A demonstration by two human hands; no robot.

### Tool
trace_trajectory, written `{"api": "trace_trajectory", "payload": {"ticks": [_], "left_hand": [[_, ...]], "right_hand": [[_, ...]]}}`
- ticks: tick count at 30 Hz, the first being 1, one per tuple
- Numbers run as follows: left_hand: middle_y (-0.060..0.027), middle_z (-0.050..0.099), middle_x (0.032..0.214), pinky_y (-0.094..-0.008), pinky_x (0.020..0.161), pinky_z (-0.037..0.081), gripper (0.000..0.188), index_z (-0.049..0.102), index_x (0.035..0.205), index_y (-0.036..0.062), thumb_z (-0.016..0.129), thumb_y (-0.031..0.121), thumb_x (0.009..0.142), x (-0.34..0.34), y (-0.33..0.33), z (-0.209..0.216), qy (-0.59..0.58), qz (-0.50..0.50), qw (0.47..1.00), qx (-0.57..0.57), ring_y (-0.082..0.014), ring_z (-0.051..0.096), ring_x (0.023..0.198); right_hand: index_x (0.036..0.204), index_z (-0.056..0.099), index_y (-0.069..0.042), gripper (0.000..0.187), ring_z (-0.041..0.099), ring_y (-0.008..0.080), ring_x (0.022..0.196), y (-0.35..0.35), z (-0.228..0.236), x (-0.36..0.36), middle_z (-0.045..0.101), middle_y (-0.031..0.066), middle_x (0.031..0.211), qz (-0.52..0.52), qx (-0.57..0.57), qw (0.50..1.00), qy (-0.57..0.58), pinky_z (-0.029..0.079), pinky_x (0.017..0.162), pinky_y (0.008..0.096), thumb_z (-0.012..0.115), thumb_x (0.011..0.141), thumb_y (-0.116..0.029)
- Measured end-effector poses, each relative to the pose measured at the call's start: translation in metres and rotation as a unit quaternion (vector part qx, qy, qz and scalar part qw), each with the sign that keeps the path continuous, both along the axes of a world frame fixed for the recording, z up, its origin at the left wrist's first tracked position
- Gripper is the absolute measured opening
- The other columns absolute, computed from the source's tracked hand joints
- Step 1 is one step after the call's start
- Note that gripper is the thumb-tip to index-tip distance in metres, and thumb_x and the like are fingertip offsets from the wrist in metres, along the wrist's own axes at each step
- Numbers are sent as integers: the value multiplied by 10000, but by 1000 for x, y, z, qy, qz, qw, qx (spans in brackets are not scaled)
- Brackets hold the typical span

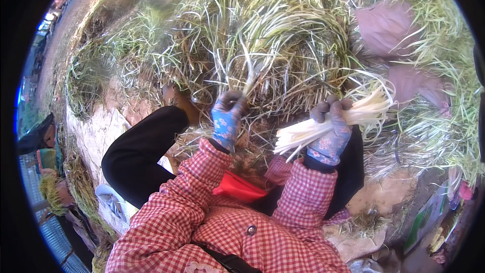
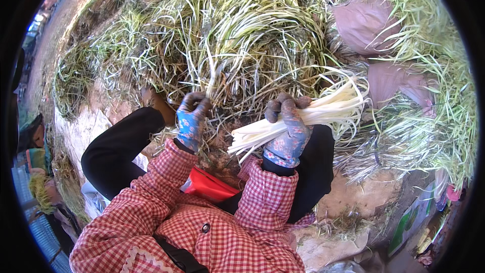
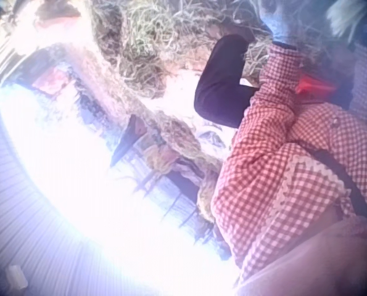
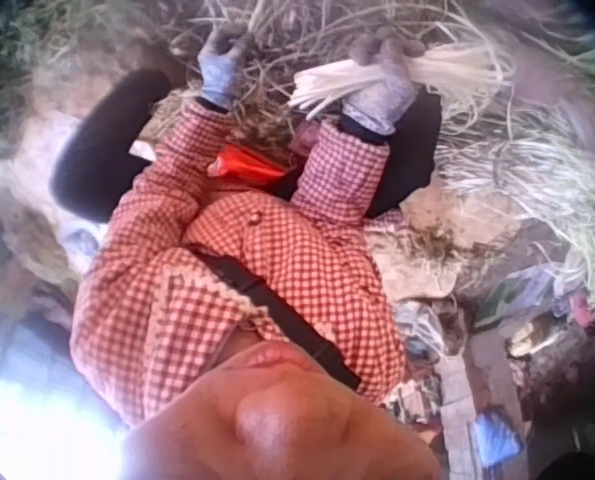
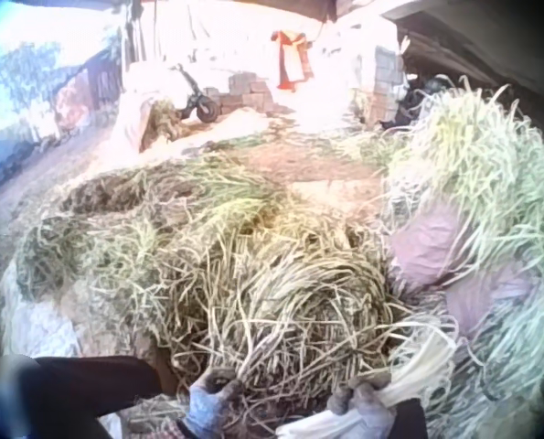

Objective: The person sits on the ground and repeatedly pulls small bundles of straw from a large pile, aligns them by hand, and places them into a growing stack. The hands work continuously to separate and organize the straw into neat bundles.

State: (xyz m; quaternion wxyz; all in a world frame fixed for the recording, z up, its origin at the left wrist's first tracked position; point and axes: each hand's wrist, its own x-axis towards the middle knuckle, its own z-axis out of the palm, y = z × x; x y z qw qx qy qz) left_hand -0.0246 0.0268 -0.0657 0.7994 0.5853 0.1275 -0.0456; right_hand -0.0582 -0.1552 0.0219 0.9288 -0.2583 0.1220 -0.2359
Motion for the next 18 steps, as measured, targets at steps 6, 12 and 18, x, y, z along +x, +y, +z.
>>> {"api": "trace_trajectory", "payload": {"ticks": [6,12,18], "left_hand": [[-141,628,1044,-372,924,443,501,579,1185,95,714,87,702,-51,-14,-33,-69,-651,687,315,-263,574,1040],[-164,635,1035,-343,872,478,321,596,1120,39,648,117,813,-59,-10,-64,-20,-304,924,232,-266,604,992],[-162,654,892,-330,773,490,314,607,1059,-9,664,155,798,-86,28,-73,220,-73,953,194,-263,629,834]], "right_hand": [[970,514,-94,171,535,137,704,-6,4,-5,584,84,950,9,-11,999,-49,423,539,231,608,841,-33],[966,499,-127,175,487,120,710,-15,5,-8,546,59,943,-22,-2,999,-38,406,545,228,600,852,-40],[945,505,-80,132,499,99,738,-15,6,-6,542,54,948,-28,-12,999,-45,419,543,206,596,856,-47]]}}
